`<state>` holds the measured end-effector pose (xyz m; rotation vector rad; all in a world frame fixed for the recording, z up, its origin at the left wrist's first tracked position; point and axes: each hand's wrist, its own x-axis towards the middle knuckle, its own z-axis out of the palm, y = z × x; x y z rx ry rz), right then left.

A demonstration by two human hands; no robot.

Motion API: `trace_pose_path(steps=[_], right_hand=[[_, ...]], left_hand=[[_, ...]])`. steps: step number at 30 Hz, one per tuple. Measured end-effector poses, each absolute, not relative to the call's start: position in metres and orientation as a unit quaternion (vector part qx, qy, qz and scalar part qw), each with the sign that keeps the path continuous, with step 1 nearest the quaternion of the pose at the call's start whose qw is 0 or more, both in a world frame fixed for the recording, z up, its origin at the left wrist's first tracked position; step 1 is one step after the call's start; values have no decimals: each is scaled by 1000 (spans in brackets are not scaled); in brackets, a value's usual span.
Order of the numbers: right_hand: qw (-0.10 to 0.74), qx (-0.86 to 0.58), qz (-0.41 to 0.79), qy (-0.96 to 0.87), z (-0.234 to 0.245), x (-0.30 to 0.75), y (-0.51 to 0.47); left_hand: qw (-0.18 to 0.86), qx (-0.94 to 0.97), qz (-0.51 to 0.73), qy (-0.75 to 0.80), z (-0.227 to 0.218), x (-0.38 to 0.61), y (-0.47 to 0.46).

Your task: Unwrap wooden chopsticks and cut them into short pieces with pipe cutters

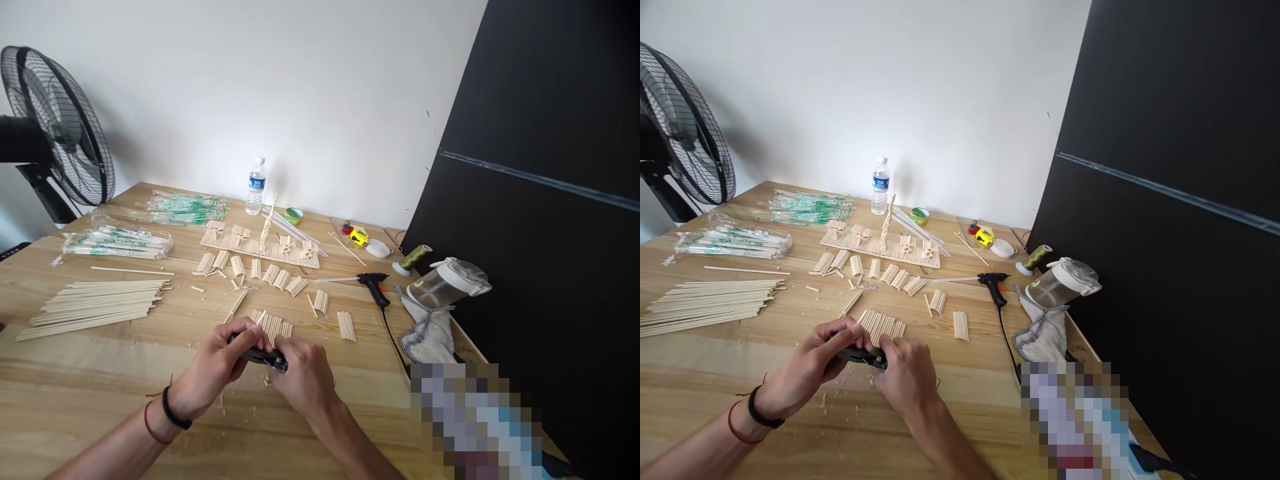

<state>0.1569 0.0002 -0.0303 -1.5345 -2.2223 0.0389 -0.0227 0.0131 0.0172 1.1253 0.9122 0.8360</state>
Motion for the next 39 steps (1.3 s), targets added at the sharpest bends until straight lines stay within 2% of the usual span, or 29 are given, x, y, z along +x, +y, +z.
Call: trace_pose_path(steps=[6,9,14,20,30,39], right_hand=[[277,-522,-32,-806,-34,160,5],[299,-496,-18,-815,-33,162,8],[373,-420,138,-816,-24,169,7],[465,-374,278,-753,-5,171,4],[481,-433,383,-659,3,171,6],[443,-413,465,-646,5,172,5]], left_hand=[[658,508,373,413,20,-23,12],[638,484,401,445,14,-29,18],[571,491,460,471,1,-44,34],[578,622,349,396,3,-32,22],[580,682,288,339,5,-22,16],[591,697,252,319,1,-24,15]])
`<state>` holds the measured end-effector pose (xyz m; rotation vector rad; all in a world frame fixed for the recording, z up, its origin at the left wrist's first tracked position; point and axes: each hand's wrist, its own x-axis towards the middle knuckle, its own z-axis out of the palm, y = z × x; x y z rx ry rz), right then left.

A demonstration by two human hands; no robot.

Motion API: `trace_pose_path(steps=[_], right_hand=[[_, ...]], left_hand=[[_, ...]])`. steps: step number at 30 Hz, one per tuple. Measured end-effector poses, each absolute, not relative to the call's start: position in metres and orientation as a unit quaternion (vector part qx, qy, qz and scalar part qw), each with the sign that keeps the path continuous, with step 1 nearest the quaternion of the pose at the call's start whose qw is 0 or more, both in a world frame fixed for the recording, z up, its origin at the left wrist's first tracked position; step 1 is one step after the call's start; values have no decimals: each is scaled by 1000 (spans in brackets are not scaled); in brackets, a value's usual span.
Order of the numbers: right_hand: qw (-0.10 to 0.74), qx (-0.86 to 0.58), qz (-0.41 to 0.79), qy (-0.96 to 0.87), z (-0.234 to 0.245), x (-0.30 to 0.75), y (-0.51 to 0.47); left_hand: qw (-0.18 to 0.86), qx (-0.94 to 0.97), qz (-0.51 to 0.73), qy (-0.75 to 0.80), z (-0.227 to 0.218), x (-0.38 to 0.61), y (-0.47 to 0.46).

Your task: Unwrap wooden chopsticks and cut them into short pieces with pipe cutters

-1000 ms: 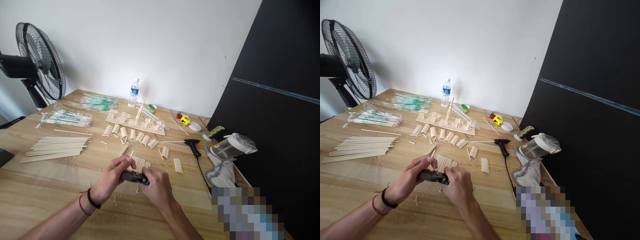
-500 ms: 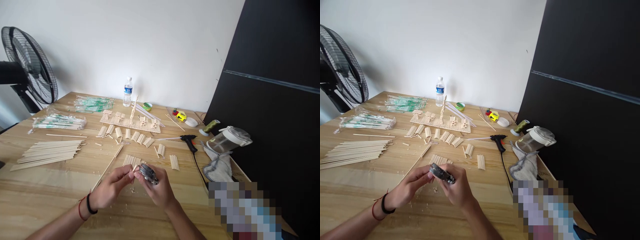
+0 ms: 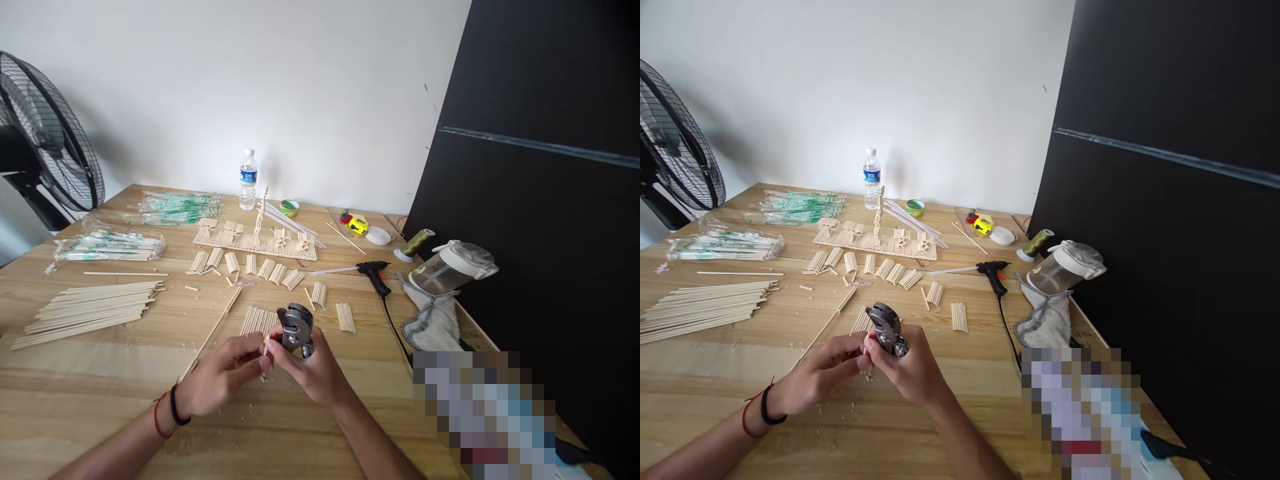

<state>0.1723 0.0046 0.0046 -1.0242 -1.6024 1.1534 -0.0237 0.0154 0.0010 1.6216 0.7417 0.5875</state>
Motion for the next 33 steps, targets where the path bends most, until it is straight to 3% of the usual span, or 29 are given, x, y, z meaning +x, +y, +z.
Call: trace_pose_path(steps=[7,12,16,24,33], right_hand=[[517,-503,405,-561,-1,201,19],[549,-527,396,-514,-6,210,27],[545,-528,391,-522,-5,208,27],[506,-581,358,-528,-2,215,31],[474,-609,350,-531,-7,217,34]], left_hand=[[493,655,433,376,-22,-52,45],[472,671,448,355,-44,-57,67],[435,714,407,369,-44,-55,65],[223,870,245,365,-25,-67,52],[189,879,179,399,-25,-71,53]])
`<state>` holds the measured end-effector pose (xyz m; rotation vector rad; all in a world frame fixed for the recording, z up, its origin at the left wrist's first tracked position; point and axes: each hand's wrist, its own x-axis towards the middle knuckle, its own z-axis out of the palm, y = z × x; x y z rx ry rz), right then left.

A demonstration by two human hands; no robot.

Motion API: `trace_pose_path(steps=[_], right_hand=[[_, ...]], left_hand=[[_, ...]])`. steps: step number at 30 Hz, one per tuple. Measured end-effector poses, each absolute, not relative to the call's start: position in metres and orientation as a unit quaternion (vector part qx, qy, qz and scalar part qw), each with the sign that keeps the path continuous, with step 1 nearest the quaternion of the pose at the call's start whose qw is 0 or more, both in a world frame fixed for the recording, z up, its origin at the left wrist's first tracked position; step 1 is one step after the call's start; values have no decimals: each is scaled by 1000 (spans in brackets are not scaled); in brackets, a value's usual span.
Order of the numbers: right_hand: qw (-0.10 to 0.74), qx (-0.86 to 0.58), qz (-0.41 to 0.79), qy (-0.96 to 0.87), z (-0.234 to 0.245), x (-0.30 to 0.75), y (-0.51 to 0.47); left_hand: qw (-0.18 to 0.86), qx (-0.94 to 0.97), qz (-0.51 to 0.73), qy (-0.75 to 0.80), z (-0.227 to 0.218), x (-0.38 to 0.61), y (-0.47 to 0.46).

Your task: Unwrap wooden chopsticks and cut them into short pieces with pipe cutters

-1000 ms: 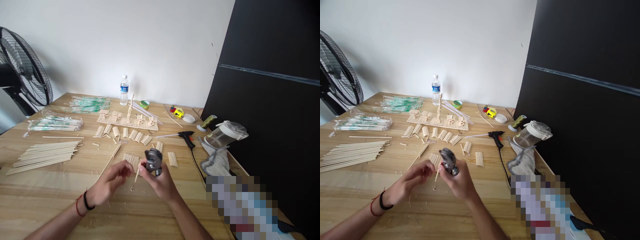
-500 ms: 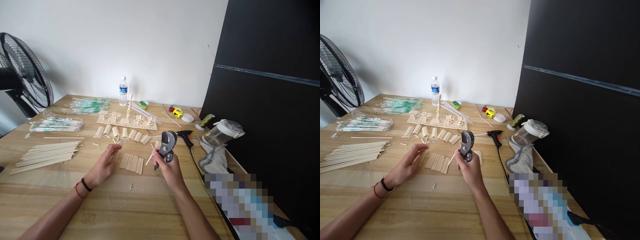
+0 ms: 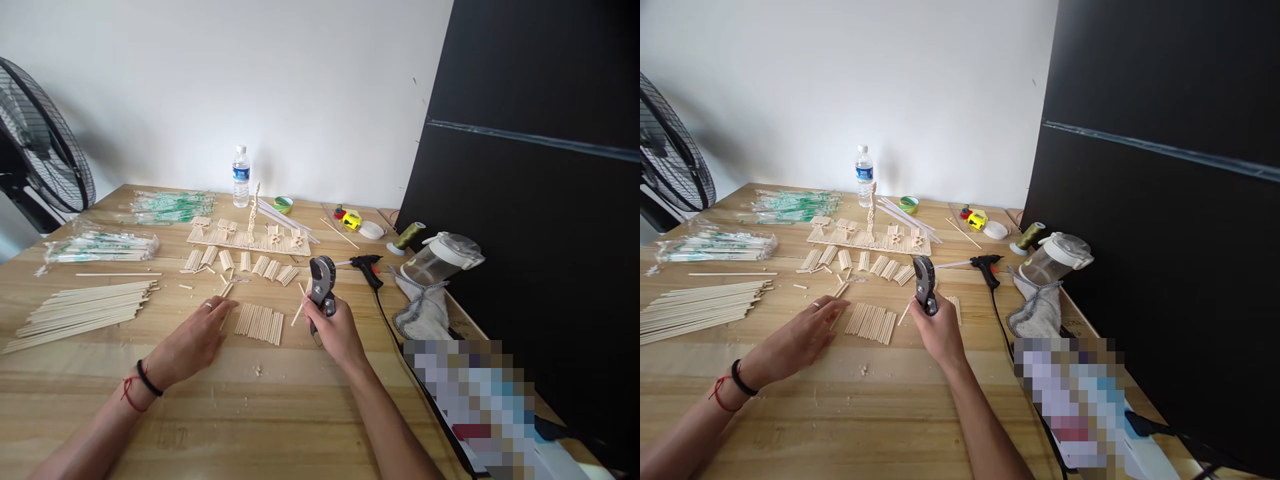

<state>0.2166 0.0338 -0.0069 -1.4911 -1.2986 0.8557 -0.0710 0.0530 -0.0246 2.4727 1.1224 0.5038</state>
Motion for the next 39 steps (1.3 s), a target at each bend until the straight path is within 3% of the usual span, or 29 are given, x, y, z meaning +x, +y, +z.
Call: trace_pose_path(steps=[9,20,39], right_hand=[[453,-615,355,-540,-5,215,32],[305,-643,455,-535,-4,215,32],[317,-634,438,-553,-17,214,35]], left_hand=[[258,857,210,395,-25,-69,57],[288,837,244,396,-33,-69,65],[278,838,227,410,-27,-66,64]])
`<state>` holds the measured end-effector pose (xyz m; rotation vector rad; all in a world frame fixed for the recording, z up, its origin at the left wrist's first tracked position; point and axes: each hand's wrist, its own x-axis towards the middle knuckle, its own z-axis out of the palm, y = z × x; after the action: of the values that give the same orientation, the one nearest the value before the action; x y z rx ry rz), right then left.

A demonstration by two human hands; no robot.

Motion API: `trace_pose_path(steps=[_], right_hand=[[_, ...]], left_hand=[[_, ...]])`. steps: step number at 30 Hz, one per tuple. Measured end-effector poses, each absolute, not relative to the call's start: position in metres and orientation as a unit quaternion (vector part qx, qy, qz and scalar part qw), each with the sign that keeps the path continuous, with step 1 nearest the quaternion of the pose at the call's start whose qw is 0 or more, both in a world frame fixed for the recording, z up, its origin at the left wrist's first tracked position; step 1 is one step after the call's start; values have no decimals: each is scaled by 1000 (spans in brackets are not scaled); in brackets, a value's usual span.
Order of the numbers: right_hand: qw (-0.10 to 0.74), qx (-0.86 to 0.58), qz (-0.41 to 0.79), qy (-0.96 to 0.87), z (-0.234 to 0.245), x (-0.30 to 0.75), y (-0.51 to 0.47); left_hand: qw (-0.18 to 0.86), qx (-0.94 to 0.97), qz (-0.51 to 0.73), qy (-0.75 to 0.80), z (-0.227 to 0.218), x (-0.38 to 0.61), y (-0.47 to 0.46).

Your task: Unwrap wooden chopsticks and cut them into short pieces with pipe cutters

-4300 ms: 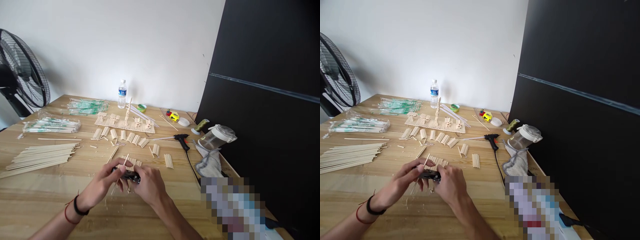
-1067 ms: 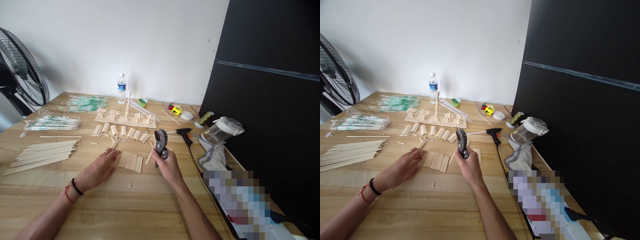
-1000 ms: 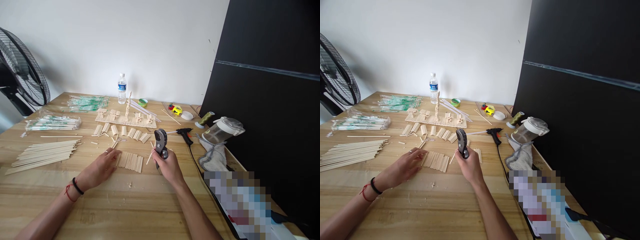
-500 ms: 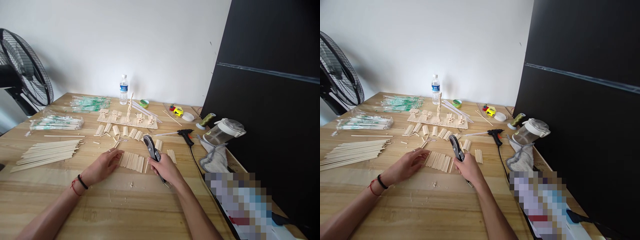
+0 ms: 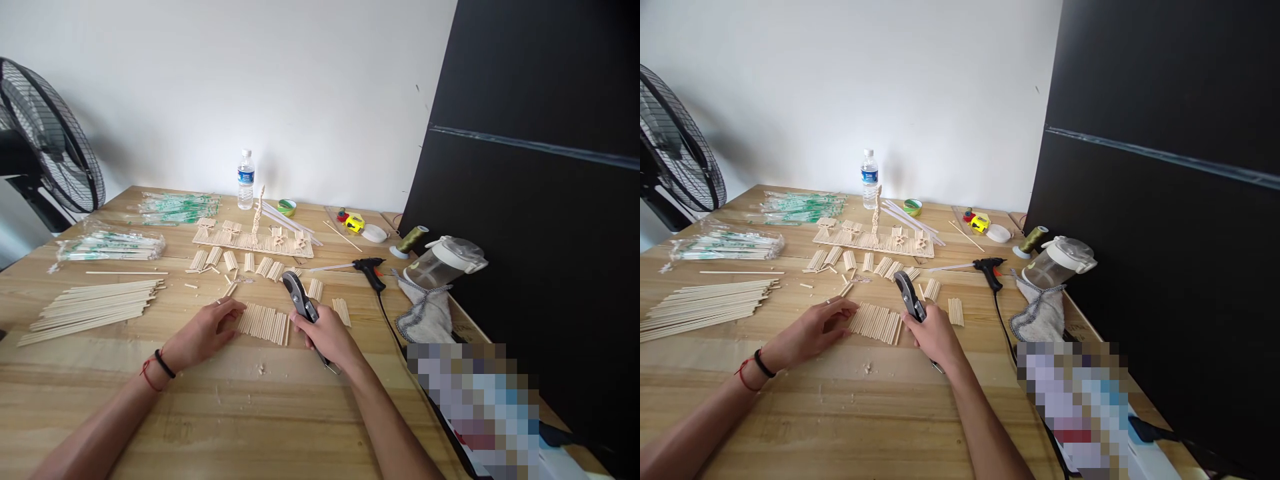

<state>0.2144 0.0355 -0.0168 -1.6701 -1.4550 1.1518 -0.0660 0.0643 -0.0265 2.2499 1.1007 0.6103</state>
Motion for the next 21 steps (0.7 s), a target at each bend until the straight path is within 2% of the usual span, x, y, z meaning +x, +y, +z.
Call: trace_pose_path(steps=[21], right_hand=[[300,-625,459,-556,-15,212,32]], left_hand=[[286,834,226,414,-27,-63,63]])
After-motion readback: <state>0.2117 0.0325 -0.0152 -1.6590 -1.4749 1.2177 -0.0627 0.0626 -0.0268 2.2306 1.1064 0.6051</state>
